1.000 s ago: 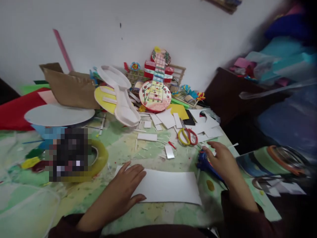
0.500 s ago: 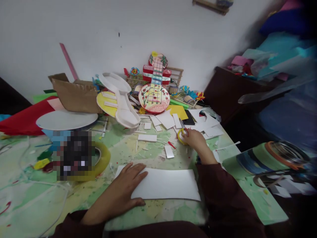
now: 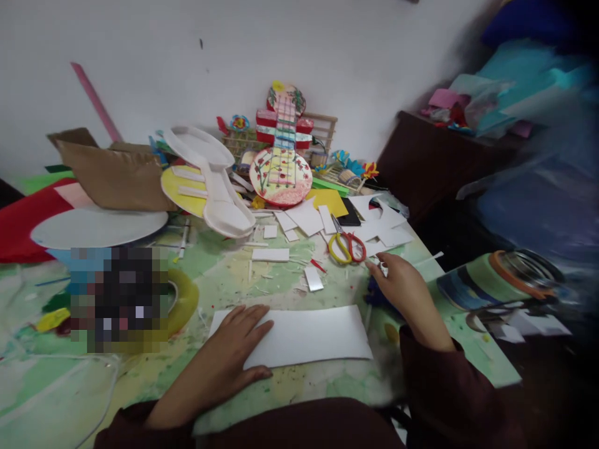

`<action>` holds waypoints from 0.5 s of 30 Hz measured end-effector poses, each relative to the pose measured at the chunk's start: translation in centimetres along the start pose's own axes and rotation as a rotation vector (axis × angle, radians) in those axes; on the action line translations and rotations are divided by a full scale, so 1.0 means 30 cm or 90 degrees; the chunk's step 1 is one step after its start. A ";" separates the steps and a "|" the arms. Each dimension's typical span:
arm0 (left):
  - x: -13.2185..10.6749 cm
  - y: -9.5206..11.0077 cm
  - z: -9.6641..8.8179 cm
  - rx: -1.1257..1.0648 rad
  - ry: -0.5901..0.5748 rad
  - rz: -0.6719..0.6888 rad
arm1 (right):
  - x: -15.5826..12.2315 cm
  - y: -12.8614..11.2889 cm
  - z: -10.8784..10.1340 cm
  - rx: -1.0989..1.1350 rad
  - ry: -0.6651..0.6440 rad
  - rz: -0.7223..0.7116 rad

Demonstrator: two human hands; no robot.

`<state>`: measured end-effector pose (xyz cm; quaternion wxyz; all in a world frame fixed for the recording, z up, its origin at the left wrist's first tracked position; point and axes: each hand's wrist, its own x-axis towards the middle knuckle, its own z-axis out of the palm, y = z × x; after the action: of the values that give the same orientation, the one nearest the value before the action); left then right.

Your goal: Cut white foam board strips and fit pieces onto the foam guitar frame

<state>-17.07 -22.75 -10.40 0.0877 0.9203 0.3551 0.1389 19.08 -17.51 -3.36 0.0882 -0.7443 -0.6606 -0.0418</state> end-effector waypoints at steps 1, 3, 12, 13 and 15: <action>0.001 -0.002 0.002 0.003 0.003 0.005 | -0.038 0.018 -0.007 0.004 0.014 0.015; 0.003 -0.007 0.004 0.006 0.003 0.013 | -0.111 0.050 -0.008 0.015 0.032 0.039; 0.010 -0.011 -0.002 -0.013 -0.018 0.010 | -0.268 0.131 0.093 -0.017 0.001 0.022; 0.010 -0.007 -0.006 -0.017 -0.022 0.004 | -0.270 0.137 0.103 -0.019 0.000 0.011; 0.009 0.006 -0.016 -0.022 -0.031 -0.013 | -0.269 0.152 0.121 -0.004 0.001 -0.001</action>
<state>-16.91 -22.67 -9.84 0.1137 0.9182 0.3595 0.1214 22.40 -25.22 -8.71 0.0861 -0.7440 -0.6611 -0.0444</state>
